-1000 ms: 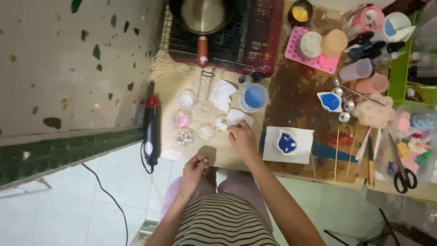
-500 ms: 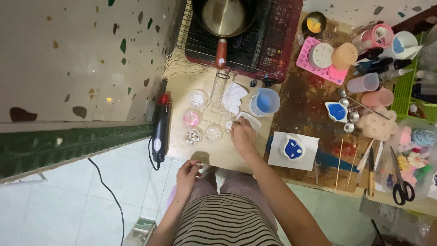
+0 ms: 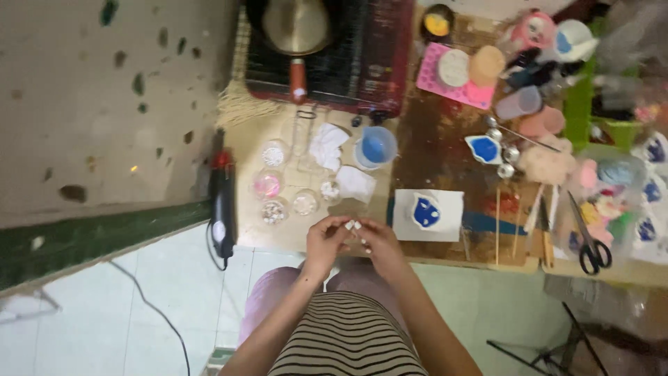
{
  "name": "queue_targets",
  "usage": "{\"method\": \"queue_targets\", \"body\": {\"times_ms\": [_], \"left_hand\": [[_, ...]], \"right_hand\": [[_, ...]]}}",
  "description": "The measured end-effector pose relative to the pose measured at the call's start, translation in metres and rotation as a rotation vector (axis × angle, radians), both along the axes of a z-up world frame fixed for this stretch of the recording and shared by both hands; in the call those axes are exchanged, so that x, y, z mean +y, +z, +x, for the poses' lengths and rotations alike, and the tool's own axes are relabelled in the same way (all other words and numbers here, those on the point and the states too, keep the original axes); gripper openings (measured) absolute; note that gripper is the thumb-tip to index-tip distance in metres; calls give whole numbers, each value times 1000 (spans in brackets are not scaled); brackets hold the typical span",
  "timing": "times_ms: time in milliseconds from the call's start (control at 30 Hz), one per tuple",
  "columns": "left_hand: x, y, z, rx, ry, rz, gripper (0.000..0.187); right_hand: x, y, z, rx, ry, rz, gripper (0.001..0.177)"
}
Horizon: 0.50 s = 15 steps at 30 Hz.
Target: Decorating a wax heart with small beads using a heat gun and tweezers.
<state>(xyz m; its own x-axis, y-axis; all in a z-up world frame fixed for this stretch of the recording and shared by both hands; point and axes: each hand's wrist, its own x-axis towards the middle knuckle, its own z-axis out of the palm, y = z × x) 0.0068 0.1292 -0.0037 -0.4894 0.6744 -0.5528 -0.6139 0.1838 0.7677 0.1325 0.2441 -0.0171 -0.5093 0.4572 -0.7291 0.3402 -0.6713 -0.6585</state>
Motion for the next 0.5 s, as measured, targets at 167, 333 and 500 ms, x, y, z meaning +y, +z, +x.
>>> {"method": "queue_targets", "body": {"times_ms": [167, 333, 500], "left_hand": [[6, -15, 17, 22, -162, -47, 21], [19, -13, 8, -173, -571, -73, 27], [26, -67, 29, -338, -724, -153, 36]], "right_hand": [[-23, -6, 38, -77, -47, 313, 21], [-23, 54, 46, -16, -9, 799, 20], [-18, 56, 67, -156, 78, 882, 23]]}}
